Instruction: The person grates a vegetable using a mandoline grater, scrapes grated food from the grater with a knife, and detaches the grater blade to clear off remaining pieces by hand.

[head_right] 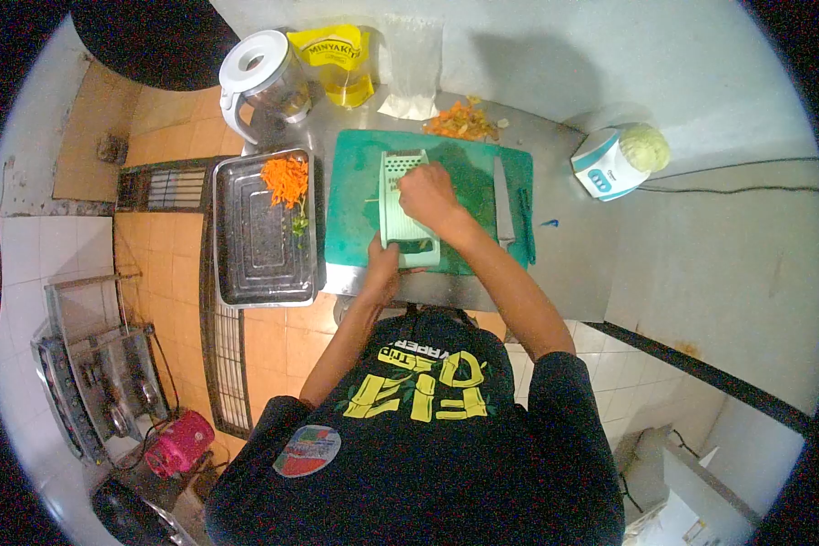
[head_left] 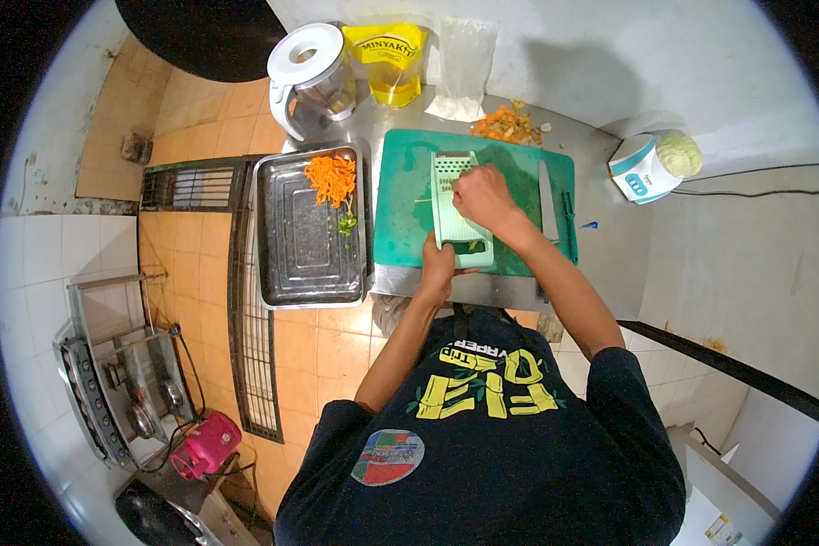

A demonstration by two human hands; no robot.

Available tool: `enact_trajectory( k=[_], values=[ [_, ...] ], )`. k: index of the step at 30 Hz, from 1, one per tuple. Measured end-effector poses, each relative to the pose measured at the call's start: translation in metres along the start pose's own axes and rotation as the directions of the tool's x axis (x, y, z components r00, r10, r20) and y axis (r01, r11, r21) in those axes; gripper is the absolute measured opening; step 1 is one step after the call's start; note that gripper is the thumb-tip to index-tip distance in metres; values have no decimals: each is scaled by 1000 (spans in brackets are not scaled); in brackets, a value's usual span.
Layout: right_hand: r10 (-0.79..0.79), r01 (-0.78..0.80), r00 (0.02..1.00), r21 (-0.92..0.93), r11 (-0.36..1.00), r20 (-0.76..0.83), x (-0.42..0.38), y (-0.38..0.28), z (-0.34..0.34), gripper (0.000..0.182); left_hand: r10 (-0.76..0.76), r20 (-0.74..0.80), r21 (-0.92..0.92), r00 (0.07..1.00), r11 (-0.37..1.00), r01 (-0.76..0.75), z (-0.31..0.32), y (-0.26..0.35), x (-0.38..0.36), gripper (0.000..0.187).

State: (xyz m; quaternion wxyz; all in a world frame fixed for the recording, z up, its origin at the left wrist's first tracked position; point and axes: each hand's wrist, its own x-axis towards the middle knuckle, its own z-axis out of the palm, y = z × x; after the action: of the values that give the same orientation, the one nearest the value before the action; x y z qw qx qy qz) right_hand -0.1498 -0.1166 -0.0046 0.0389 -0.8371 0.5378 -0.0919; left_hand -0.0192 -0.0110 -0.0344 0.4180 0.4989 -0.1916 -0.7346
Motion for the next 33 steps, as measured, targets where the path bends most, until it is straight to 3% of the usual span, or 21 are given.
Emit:
enact_trajectory(
  k=[3, 21, 27, 30, 33],
  values=[
    [-7, -2, 997, 105, 994, 83, -2, 0, -14, 15, 10, 2, -2, 1000, 1000, -10, -1, 2, -2, 40],
    [156, -78, 966, 342, 936, -207, -7, 15, 21, 10, -33, -30, 55, 999, 998, 35, 2, 9, -8, 43],
    [293, -225, 948, 397, 890, -121, -12, 29, 8, 10, -26, -4, -8, 1000, 1000, 26, -2, 4, -5, 43],
    [324, -230, 928, 401, 887, -185, -15, 26, 12, 10, -33, -18, 6, 999, 999, 33, -4, 4, -3, 43],
    [373, -239, 926, 671, 702, -61, -16, 20, 1, 13, -42, -22, 31, 999, 999, 42, -3, 3, -3, 42]
  ],
)
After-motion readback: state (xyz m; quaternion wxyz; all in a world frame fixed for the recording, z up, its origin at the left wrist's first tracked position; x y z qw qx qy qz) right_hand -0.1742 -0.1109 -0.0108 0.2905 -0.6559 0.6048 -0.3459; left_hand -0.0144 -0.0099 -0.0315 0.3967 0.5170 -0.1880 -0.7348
